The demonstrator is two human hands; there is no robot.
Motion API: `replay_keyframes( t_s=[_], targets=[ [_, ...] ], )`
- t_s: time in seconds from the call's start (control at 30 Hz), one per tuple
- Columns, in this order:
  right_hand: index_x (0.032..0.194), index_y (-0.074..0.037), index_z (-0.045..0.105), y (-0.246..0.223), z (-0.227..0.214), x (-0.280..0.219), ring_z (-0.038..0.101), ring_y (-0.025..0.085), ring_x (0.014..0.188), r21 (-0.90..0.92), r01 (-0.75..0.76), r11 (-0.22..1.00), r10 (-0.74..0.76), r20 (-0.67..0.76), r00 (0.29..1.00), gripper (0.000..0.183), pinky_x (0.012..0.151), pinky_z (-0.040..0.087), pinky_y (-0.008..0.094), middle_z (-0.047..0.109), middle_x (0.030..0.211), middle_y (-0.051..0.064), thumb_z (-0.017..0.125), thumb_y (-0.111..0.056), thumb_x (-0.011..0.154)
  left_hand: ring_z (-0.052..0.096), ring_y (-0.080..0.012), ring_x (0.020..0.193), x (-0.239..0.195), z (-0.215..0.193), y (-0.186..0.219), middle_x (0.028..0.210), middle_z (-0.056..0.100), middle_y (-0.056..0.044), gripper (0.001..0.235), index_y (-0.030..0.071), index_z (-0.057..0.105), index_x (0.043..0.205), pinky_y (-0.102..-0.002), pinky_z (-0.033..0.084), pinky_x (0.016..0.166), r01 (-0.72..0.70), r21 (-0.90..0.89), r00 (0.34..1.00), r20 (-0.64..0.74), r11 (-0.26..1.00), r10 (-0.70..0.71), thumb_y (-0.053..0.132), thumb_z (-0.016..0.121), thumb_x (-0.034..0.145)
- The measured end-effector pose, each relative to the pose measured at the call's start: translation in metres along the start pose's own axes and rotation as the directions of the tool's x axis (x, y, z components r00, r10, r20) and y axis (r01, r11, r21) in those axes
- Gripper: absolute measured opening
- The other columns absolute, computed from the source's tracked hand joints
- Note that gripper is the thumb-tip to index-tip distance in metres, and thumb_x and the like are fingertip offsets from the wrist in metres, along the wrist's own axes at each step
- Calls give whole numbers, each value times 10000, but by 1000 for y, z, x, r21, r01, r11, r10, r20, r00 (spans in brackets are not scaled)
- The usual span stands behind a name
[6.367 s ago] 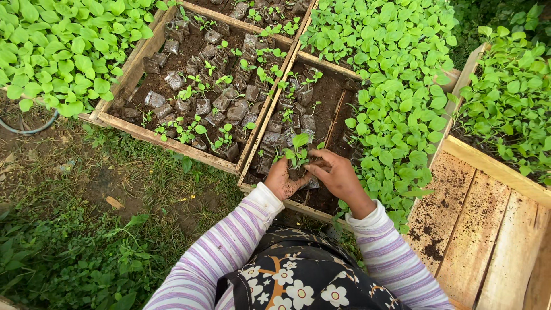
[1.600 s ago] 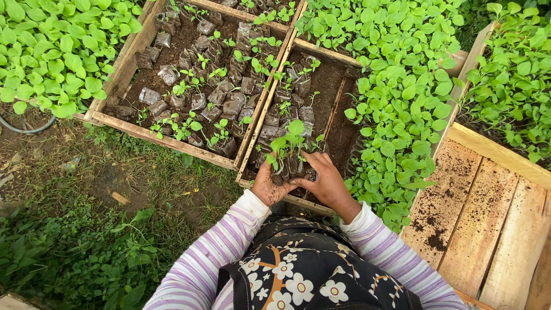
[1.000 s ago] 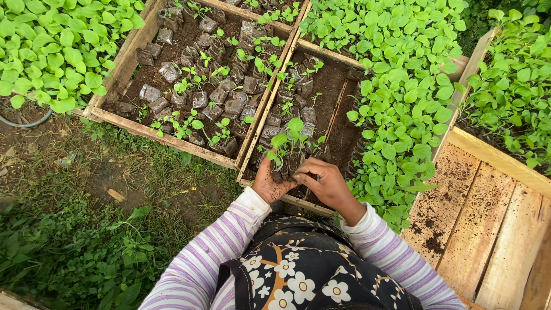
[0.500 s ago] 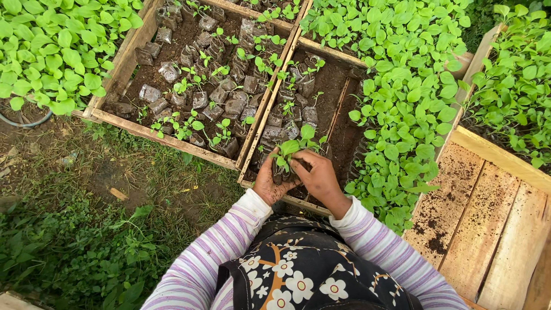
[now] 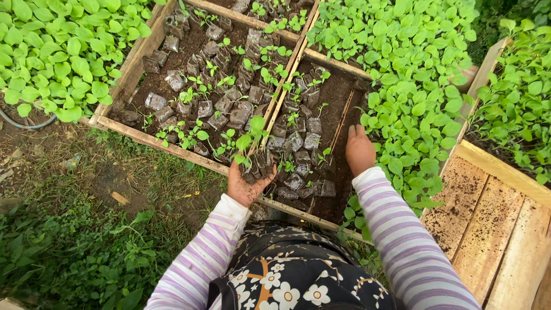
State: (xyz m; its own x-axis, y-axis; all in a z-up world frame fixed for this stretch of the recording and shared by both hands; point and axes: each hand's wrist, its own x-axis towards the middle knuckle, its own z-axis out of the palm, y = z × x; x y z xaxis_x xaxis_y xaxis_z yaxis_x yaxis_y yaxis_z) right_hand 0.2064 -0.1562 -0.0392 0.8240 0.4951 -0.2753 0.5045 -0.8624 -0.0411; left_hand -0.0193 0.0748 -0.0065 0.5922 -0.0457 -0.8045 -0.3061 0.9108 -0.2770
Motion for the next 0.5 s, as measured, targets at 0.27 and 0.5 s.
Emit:
replay_keyframes(
  t_s=[0.27, 0.5],
  targets=[
    [903, -58, 659, 19, 41, 29, 667, 220, 646, -444, 170, 880, -329, -312, 891, 102, 476, 548, 364, 548, 965, 64, 583, -97, 848, 544, -356, 1215, -29, 8, -2, 1336, 525, -197, 546, 38, 484, 1294, -547, 426, 1064, -63, 99, 998, -16, 993, 65, 363, 672, 896],
    [824, -148, 663, 13, 70, 46, 600, 197, 661, -606, 112, 787, -351, -291, 890, 134, 472, 482, 357, 522, 835, 25, 530, -153, 845, 537, -380, 1211, -30, -3, -2, 1321, 523, -212, 492, 27, 499, 1241, -569, 403, 1066, -23, 64, 1000, -12, 998, 24, 320, 679, 890]
  ],
)
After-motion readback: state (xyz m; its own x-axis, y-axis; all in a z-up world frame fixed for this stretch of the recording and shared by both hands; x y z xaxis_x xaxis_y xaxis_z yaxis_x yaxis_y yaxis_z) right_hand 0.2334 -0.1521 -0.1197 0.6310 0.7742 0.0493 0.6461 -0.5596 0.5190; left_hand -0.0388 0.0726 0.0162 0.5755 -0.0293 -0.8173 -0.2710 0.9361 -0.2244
